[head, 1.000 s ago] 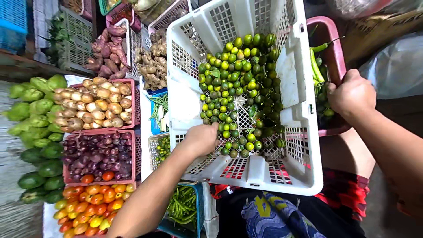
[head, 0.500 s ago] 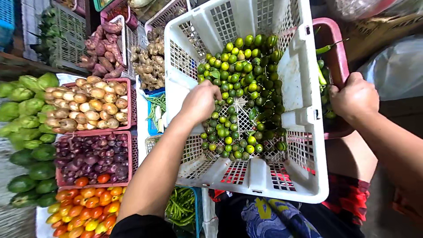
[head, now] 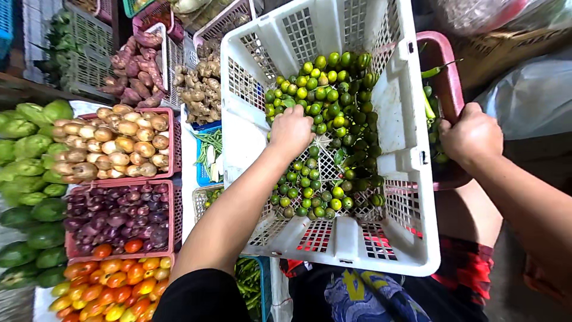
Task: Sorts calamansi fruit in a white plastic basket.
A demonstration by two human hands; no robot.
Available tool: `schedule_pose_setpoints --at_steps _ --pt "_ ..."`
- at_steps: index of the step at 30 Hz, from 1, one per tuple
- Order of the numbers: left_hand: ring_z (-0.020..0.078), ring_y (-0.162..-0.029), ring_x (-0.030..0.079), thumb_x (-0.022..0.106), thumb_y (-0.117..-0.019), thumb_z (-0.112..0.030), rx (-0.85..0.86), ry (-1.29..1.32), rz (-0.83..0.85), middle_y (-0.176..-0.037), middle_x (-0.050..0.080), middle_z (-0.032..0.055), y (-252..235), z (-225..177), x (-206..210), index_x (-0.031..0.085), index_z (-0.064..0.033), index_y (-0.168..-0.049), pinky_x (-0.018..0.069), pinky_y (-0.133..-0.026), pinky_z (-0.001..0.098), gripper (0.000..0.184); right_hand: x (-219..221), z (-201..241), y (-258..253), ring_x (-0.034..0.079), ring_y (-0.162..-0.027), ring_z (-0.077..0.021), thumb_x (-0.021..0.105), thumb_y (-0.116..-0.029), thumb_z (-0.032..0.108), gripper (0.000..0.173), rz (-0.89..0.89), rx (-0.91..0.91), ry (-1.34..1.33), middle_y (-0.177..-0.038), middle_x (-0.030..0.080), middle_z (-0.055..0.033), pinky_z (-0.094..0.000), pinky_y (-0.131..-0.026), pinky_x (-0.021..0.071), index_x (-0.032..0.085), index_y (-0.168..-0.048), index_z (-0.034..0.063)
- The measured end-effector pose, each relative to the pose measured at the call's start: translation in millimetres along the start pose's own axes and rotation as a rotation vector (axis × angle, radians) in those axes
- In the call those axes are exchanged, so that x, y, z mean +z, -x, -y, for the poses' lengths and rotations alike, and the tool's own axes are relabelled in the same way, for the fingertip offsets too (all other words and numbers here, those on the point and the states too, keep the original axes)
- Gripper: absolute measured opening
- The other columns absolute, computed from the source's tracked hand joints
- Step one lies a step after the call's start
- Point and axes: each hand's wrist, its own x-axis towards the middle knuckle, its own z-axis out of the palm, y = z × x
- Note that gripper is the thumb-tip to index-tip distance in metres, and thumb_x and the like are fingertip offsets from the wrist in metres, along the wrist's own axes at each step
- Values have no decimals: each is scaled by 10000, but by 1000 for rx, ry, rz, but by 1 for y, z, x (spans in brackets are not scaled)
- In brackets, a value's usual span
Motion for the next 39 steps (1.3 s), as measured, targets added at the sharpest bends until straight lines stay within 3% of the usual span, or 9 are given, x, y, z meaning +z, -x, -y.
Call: schedule_pose_setpoints --at_steps 8,12,14,21,24,28,31,35,39 --pt "373 -1219 590 703 -946 -374 -27 -79 62 -1292 605 177 -16 -8 -6 723 -64 -1130 512 -973 550 362 1 -2 -3 629 -1023 -606 529 -1033 353 448 -2 -2 7 -1059 625 -395 -752 -756 479 497 -1236 -45" --pt "162 -836 651 700 -970 -316 -127 710 9 -943 694 48 8 19 -28 752 -95 -1030 555 -755 401 235 -2 -4 -5 621 -1055 -603 538 -1038 335 437 -1 -6 -29 -1115 614 -395 -754 -780 478 512 -1245 -48" --pt "77 -559 499 596 -1033 -229 -180 1181 89 -698 562 -7 33 25 -32 689 -82 -956 434 -521 238 190 -2 -8 -6 619 -1048 -611 535 -1035 340 444 3 -16 -22 -1116 608 -402 -758 -770 477 505 -1246 -50" --pt "56 -584 523 442 -1065 -268 -162 1613 108 -729 579 -21 90 32 -41 641 -123 -884 462 -533 197 305 -2 -6 -2 613 -1024 -637 536 -1025 333 460 -5 -39 -25 -1066 608 -428 -781 -753 462 495 -1235 -74" --pt "58 -646 572 528 -971 -201 -57 1456 150 -792 633 -13 100 39 -38 676 -102 -995 496 -590 215 180 -2 -2 2 615 -1039 -628 534 -1028 338 464 -6 -34 -27 -1074 612 -423 -771 -769 467 501 -1240 -74" --pt "134 -947 663 745 -911 -109 85 932 331 -1236 658 40 90 19 -50 635 -134 -1289 570 -804 319 394 -1 -4 1 634 -1040 -594 531 -1031 333 444 -20 -24 -9 -1077 629 -393 -747 -772 484 510 -1243 -57" --pt "190 -983 664 662 -990 -192 72 644 120 -1251 642 77 53 -7 -39 664 -145 -1290 567 -873 420 304 0 -2 0 639 -1035 -587 530 -1033 335 439 -22 -24 -4 -1070 636 -383 -745 -771 486 516 -1243 -50" --pt "280 -1308 558 586 -951 -43 231 275 -9 -1479 542 54 4 -33 -22 569 -202 -1461 512 -1041 496 534 2 -2 -2 646 -1026 -577 530 -1035 349 426 -19 -6 11 -1059 644 -370 -742 -768 489 527 -1234 -27" --pt "283 -1171 592 605 -954 -103 326 33 -41 -1246 637 48 -10 -46 -18 751 -151 -1063 499 -983 466 188 2 -1 -5 647 -1005 -578 541 -1030 344 416 -21 4 14 -1046 643 -368 -738 -754 492 532 -1215 -28"
